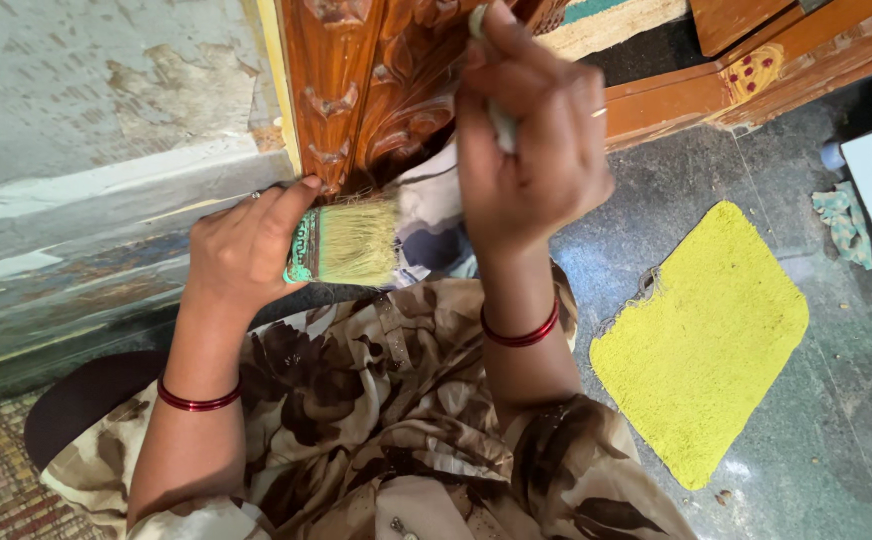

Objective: The person cleans a wooden door frame by using a brush to dust the carvings and a cloth to wipe different parts of the frame.

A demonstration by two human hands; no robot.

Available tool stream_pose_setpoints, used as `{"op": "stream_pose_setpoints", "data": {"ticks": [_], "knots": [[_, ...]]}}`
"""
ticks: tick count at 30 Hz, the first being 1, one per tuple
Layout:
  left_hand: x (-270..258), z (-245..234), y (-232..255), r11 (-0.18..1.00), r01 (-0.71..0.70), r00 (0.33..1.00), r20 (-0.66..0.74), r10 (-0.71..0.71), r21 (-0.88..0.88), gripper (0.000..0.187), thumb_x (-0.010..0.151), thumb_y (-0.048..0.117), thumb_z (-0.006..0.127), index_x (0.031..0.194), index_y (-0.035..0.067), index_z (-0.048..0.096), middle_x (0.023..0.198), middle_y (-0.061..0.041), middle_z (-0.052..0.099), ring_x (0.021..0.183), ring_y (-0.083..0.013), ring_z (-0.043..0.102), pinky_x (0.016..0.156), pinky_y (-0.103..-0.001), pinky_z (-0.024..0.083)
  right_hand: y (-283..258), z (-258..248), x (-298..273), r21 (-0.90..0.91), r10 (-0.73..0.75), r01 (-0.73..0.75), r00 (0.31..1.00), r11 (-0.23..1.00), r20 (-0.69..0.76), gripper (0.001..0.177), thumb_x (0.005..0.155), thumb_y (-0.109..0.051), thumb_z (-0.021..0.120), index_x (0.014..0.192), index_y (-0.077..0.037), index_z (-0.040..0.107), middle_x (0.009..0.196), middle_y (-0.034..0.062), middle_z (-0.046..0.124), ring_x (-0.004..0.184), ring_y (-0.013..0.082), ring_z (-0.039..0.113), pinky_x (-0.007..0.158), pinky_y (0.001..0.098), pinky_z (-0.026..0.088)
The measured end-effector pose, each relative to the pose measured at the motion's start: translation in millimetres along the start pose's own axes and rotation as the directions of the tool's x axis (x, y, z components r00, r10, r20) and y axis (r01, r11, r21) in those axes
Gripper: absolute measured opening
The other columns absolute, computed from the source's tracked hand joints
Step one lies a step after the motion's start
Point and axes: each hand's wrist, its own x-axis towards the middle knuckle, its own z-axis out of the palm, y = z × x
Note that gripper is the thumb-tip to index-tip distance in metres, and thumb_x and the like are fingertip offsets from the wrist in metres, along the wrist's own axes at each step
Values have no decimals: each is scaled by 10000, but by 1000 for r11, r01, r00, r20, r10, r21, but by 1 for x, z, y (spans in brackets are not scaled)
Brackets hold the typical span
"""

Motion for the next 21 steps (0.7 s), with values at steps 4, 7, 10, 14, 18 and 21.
{"op": "stream_pose_setpoints", "data": {"ticks": [4,7,10,14,18,21], "knots": [[-1,1,-3,999,-7,1000,13,6,31,501,940,244,833,1324,31,591,983,-98,715,736,-224,686,642,-345,541,-16,5,-10,-94,-20,22,1000,995,20,138,938,-11,827,900,-69,708,1021,-2,740,787,47,670,598,197,536],[-2,1,-2,1000,-13,1000,-6,13,15,518,962,278,833,1340,32,578,1007,-104,708,784,-228,702,669,-340,550,-39,-13,-15,-97,99,-80,974,992,204,133,898,-6,819,920,-62,701,1042,45,758,857,132,695,655,279,593],[-2,-2,0,1000,-3,1000,0,3,8,524,950,293,829,1334,36,581,995,-103,700,792,-235,703,667,-342,546,-35,-25,-5,24,230,-259,894,966,383,139,917,21,784,910,-65,675,1022,31,795,754,47,647,557,213,476],[0,-3,0,1000,-12,1000,-5,12,16,527,941,286,824,1336,34,583,991,-98,702,791,-229,698,663,-346,542,-42,-14,2,94,51,-75,971,993,232,178,892,-15,818,966,-66,664,1012,61,758,814,84,676,607,220,524],[1,-6,-1,999,-25,1000,4,25,28,510,938,252,819,1337,27,593,983,-102,706,757,-219,683,626,-334,521,-61,-8,5,-32,-57,68,962,997,268,211,940,-33,828,1079,-55,670,1079,48,725,888,175,666,706,295,576],[1,-9,-1,1000,-3,999,35,2,20,514,922,269,824,1321,29,606,928,-87,684,737,-217,678,603,-341,505,-46,0,21,-118,-267,321,903,940,336,167,976,-80,819,1071,-41,687,1052,67,735,801,144,616,618,256,487]]}}
